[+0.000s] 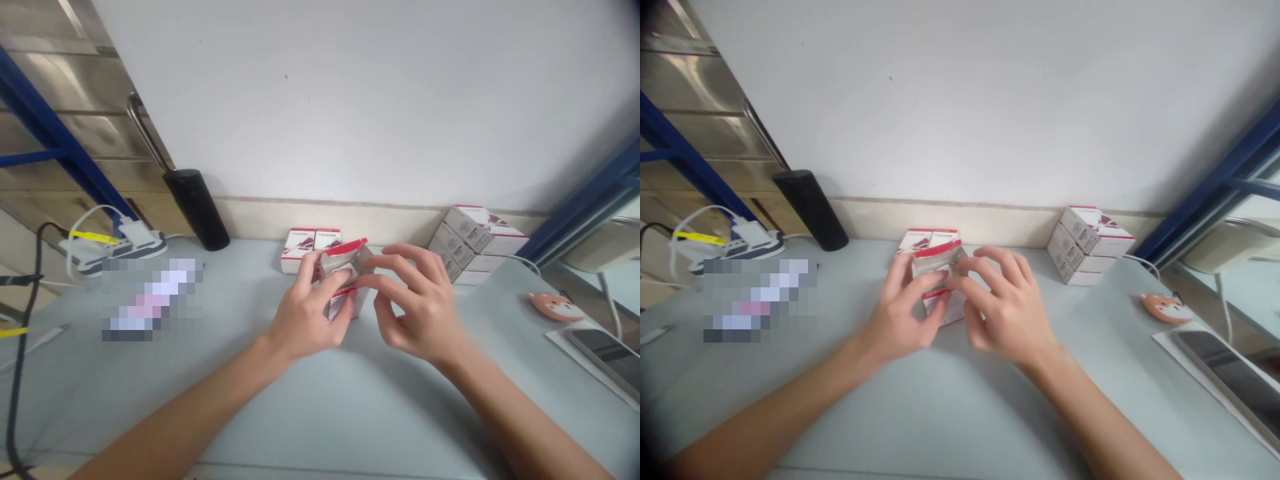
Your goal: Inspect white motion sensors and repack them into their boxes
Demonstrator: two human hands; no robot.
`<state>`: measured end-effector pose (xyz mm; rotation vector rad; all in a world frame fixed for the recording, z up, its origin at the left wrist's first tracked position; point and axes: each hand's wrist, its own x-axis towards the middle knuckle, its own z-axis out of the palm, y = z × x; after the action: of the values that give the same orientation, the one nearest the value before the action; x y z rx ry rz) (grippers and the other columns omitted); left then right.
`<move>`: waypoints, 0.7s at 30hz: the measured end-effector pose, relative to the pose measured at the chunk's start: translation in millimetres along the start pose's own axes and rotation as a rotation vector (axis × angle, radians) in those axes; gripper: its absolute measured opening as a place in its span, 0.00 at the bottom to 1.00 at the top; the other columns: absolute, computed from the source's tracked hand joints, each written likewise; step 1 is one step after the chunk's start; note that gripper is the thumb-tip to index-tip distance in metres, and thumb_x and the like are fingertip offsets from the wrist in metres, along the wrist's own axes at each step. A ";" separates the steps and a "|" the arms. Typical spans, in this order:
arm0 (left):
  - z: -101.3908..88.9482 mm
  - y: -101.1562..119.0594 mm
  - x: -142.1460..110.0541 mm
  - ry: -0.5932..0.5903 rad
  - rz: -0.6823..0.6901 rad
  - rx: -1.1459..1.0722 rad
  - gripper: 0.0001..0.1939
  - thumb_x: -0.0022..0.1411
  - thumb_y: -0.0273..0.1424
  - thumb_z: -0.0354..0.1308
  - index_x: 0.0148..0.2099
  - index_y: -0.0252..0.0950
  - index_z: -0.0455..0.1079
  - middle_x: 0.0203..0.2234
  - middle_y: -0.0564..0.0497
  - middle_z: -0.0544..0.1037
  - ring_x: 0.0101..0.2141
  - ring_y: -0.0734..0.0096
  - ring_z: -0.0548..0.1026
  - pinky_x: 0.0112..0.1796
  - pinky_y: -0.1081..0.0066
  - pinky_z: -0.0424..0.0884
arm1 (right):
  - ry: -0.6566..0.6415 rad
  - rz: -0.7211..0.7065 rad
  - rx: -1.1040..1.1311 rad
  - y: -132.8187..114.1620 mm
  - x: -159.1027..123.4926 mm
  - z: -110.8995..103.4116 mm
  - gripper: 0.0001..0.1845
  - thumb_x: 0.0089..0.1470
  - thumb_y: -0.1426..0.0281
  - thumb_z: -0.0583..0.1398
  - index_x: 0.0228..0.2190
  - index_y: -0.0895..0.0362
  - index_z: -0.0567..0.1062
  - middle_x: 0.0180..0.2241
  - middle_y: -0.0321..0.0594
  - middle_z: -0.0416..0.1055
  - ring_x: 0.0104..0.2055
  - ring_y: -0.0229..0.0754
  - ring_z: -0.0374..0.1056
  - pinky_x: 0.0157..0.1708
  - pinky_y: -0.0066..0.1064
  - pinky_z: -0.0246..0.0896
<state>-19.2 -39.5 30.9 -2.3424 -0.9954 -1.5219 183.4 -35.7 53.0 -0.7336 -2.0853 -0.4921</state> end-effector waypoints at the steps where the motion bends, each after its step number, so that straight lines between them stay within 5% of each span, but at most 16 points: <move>1: 0.0 -0.5 0.0 0.005 0.002 0.000 0.18 0.62 0.22 0.62 0.54 0.38 0.71 0.51 0.39 0.69 0.47 0.57 0.78 0.44 0.57 0.83 | -0.006 -0.008 -0.020 0.5 0.2 -0.5 0.22 0.50 0.83 0.60 0.44 0.50 0.77 0.48 0.39 0.79 0.56 0.55 0.69 0.51 0.46 0.62; 21: 2.6 -1.3 -6.3 0.026 -0.021 -0.016 0.21 0.60 0.22 0.63 0.55 0.40 0.68 0.55 0.39 0.68 0.56 0.51 0.75 0.50 0.53 0.81 | -0.103 0.005 -0.061 4.9 2.3 -3.8 0.27 0.46 0.85 0.59 0.45 0.47 0.76 0.54 0.43 0.72 0.60 0.59 0.65 0.54 0.53 0.64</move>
<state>-19.6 -40.0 23.9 -2.3241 -1.0082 -1.5699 187.8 -33.5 57.4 -0.8149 -2.1714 -0.5274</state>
